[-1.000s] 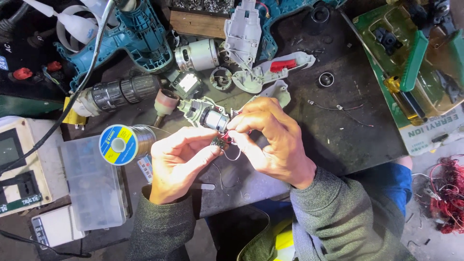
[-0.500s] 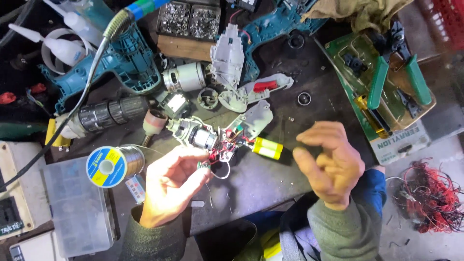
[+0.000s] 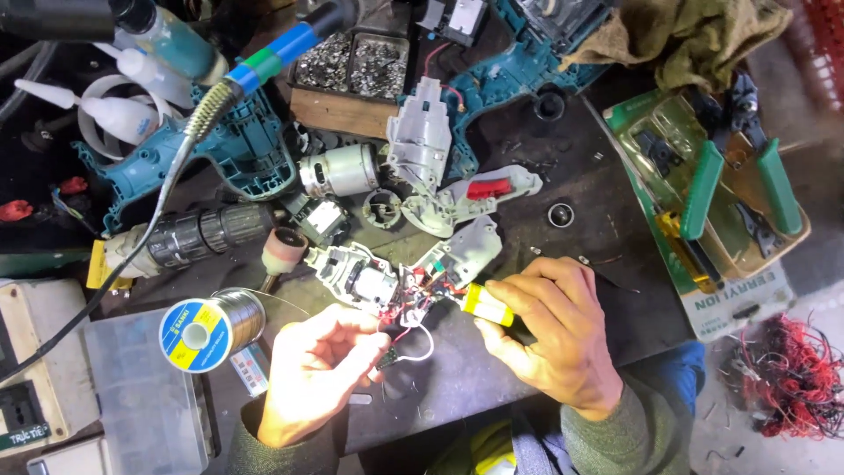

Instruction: Soldering wires to a circuit board and assembling internal components into a power tool housing.

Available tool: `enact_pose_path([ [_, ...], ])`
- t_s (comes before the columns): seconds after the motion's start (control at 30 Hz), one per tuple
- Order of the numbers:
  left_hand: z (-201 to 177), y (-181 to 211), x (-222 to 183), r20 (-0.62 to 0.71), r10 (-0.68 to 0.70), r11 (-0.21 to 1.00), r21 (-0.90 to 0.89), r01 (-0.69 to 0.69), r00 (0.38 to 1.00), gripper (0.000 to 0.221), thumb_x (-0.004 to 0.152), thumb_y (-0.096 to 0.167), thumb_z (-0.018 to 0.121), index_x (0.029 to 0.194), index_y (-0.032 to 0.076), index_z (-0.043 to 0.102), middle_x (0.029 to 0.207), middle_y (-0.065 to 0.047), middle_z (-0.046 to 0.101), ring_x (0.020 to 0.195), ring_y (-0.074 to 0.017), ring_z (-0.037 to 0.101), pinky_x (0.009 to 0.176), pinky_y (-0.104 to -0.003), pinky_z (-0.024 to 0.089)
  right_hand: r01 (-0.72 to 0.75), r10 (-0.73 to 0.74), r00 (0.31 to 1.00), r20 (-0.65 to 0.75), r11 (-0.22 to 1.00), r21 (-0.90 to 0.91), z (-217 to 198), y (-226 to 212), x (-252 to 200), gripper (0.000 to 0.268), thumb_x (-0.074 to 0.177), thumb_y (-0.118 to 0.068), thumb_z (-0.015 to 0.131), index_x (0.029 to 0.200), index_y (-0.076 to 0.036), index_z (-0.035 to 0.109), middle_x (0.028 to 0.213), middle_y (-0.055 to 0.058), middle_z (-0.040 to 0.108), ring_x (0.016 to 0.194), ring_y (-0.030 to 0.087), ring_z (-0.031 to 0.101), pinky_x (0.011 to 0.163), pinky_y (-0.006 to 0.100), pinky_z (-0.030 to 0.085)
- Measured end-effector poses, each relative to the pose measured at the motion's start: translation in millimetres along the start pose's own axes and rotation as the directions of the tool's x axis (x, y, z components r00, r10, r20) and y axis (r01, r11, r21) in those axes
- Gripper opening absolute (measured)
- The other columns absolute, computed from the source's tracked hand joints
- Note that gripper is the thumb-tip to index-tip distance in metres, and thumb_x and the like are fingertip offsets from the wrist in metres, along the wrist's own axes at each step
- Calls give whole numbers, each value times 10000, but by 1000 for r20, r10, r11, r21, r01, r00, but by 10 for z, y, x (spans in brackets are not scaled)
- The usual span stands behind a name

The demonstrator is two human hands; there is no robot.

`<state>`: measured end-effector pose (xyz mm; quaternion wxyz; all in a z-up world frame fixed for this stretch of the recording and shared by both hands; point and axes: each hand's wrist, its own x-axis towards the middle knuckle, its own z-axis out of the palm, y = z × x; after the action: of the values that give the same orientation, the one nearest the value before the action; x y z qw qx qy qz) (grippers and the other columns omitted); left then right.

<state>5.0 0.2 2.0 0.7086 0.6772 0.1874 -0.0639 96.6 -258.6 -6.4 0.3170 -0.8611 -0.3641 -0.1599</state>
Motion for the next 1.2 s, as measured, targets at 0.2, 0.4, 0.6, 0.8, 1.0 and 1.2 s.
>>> enact_pose_path([
  [0.2,-8,135,31,34,13,996,83,-15,999,113,864,96,772,797,28,713,626,-65,737,437,-147,714,422,-240,597,-18,17,1000,26,999,28,31,-51,72,248,821,-112,824,1010,1,709,956,92,722,922,295,618,856,437,477],
  [0.4,-69,215,8,116,52,994,87,-63,992,210,909,137,706,725,95,614,530,-10,664,401,-79,596,377,-223,482,-52,52,998,33,999,-9,118,-74,2,301,783,-94,837,1036,-1,703,990,79,720,967,304,618,889,449,466],
  [0.6,-100,194,1,101,26,998,58,-32,995,240,909,112,689,689,89,598,499,-21,649,376,-91,579,373,-238,481,-61,62,998,22,997,-35,150,-81,-10,319,732,-61,842,1014,5,709,962,84,711,967,300,621,894,451,476],
  [0.8,-121,156,14,109,95,995,33,-99,989,167,909,114,708,757,49,683,580,-29,661,474,-90,621,424,-228,534,-57,57,998,22,998,-24,139,-77,20,318,746,-65,840,1022,8,702,968,87,708,971,298,621,895,452,471],
  [1.0,-116,34,13,80,56,996,-72,-51,995,111,926,109,685,843,34,683,761,-53,688,514,-106,603,490,-240,591,-50,50,998,25,999,-16,112,-49,40,279,769,-78,818,1011,-12,695,967,74,714,967,288,632,896,457,459],
  [1.2,-84,3,21,-14,-92,992,-85,90,996,123,913,113,692,832,22,671,757,-77,673,448,-115,576,484,-274,627,-30,30,999,13,1000,-2,100,-23,59,233,795,-93,787,991,-2,698,947,95,708,954,289,633,883,462,463],
])
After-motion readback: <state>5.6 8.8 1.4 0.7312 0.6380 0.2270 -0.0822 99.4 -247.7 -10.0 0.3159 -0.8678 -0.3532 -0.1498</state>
